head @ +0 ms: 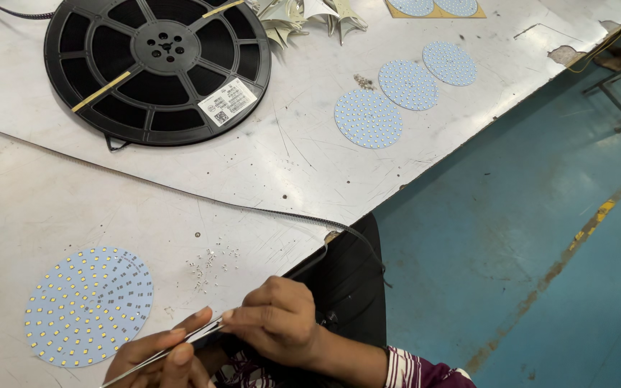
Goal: The person uses tweezers to pick up small LED components and place them onto designated spots on a circular LED board. The person repeatedly picks components from a pile and places them on the board, occasionally adjusting the board's position.
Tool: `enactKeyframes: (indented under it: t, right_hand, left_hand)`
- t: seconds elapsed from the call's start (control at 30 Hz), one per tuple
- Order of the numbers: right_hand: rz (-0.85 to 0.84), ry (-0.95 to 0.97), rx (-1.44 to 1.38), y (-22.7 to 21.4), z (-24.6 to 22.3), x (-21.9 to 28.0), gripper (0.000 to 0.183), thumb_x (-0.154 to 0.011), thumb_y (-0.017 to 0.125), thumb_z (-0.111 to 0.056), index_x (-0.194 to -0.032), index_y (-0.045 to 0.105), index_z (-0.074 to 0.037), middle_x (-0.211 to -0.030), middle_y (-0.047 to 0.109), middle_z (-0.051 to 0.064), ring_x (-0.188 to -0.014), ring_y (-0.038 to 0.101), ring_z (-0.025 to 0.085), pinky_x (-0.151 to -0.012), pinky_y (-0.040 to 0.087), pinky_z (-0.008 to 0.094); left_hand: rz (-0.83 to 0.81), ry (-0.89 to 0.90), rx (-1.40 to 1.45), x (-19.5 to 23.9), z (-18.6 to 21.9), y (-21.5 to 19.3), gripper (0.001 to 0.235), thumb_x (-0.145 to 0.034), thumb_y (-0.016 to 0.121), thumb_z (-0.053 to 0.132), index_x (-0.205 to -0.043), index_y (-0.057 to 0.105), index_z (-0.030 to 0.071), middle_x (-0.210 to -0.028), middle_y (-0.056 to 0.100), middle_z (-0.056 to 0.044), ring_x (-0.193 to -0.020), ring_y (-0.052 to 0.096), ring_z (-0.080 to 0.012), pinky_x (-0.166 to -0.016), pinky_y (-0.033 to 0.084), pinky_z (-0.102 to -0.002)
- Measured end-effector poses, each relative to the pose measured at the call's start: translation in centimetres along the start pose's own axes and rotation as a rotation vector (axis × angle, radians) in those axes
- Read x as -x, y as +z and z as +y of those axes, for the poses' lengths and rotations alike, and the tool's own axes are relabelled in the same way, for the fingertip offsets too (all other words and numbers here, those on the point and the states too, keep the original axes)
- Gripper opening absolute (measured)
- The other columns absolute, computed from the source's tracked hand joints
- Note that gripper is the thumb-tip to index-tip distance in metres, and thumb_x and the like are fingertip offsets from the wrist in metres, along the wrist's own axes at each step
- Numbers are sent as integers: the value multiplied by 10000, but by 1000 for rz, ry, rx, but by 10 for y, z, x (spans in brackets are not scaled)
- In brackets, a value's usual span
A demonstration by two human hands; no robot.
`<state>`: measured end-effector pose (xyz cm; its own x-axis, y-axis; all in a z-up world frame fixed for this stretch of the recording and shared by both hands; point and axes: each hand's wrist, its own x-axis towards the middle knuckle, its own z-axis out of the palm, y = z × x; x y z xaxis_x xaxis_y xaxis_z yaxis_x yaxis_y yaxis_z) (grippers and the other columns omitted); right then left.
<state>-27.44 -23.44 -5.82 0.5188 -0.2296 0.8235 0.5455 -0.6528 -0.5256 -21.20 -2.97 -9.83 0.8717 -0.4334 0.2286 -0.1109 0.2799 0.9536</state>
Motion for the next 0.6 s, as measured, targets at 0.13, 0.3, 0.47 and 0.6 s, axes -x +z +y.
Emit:
enactKeyframes:
  t: [0.13,0.3,0.47,0.6]
  right_hand:
    - [-65,95,-90,-3,6,3,166,-883,860,-166,-930,741,-61,-849,667,56,-712,636,120,-573,474,261]
    - [-304,341,-452,-8,7,13,151,-907,842,-162,-915,725,-66,-869,654,42,-784,651,131,-649,515,251]
    - [-549,540,-709,-21,13,25,145,-892,851,-132,-894,726,-57,-916,687,60,-889,682,158,-765,553,300]
    - [-524,530,-415,-33,27,27,98,-861,828,-130,-824,760,-70,-880,748,67,-830,721,153,-695,583,293]
  left_hand:
    - [-239,121,-344,-14,6,-13,255,-929,720,143,-1161,647,65,-1212,765,-183,-711,764,-195,-599,615,-311]
    - [-1118,-214,-1120,-52,-7,-50,352,-873,751,424,-1146,696,208,-1505,635,72,-986,797,-109,-707,645,-283]
    - [-759,375,-595,-16,21,-37,293,-937,768,329,-1123,710,110,-1246,763,-28,-903,808,-136,-675,627,-249]
    - [-440,322,-548,7,63,-38,166,-961,739,247,-1056,699,117,-1185,798,-47,-778,752,-106,-675,578,-226]
